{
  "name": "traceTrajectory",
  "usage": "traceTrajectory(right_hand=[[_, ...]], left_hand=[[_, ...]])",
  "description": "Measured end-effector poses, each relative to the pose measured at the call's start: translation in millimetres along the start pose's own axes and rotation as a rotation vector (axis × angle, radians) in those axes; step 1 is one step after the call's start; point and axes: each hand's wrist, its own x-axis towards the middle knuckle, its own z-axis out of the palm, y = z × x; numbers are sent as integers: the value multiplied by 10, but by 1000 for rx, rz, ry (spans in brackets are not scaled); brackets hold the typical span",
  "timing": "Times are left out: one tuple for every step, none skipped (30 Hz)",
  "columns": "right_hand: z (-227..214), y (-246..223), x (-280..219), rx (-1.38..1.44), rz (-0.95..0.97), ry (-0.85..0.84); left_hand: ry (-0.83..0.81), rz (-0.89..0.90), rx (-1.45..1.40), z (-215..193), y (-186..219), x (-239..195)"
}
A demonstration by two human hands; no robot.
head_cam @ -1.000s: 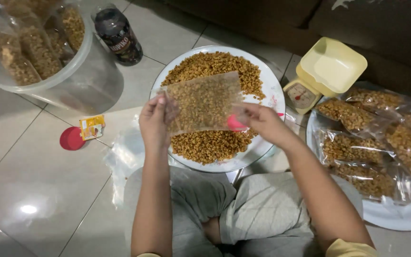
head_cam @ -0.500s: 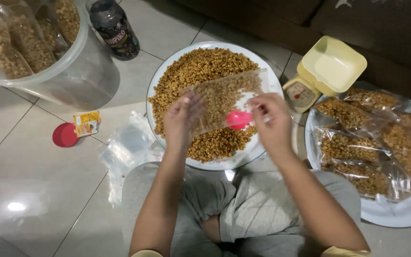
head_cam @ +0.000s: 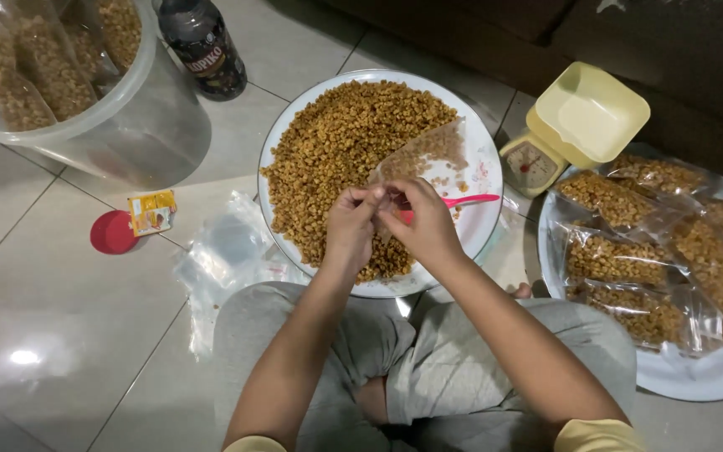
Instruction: The person scoops a brown granular snack from a large plate into small clear plastic bags using a pink scoop. They then seal each bag and place it on a tray. The process is repeated continuously throughout the video.
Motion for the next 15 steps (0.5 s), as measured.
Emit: traceTrajectory(right_hand=[[-1, 10, -6, 2, 2, -1], [-4, 20, -13, 2, -16, -8], [-8, 30, -17, 1, -33, -13], [2, 47, -23, 3, -30, -13], [11, 63, -26, -20, -28, -29], [20, 76, -31, -43, -27, -45], [31, 83, -26, -42, -25, -43], [43, 87, -22, -36, -37, -48], [54, 89, -23, -31, -48, -53], [49, 116, -19, -30, -46, -52], [40, 144, -9, 1, -74, -55], [32, 171, 2, 32, -103, -58], [-8, 127, 2, 32, -102, -58], [-48, 80, 1, 49, -103, -44], [-88, 34, 7, 66, -106, -30]], left_hand=[[2, -2, 2, -20, -22, 22], [-9, 0, -2, -38, -44, 43], [-21, 2, -4, -54, -65, 67], [-20, -1, -2, -52, -73, 64], [-30, 9, -8, -47, -78, 62], [-39, 19, -14, -44, -83, 59], [-39, 18, -12, -61, -94, 70], [-57, 31, -17, -80, -104, 79], [-74, 42, -22, -100, -116, 83], [-74, 41, -21, -93, -70, 58], [-79, 69, 65, -79, -24, 41], [-83, 97, 151, -66, 24, 23], [-83, 96, 151, -71, 23, 36], [-89, 122, 209, -77, 24, 47], [-94, 149, 266, -81, 27, 63]])
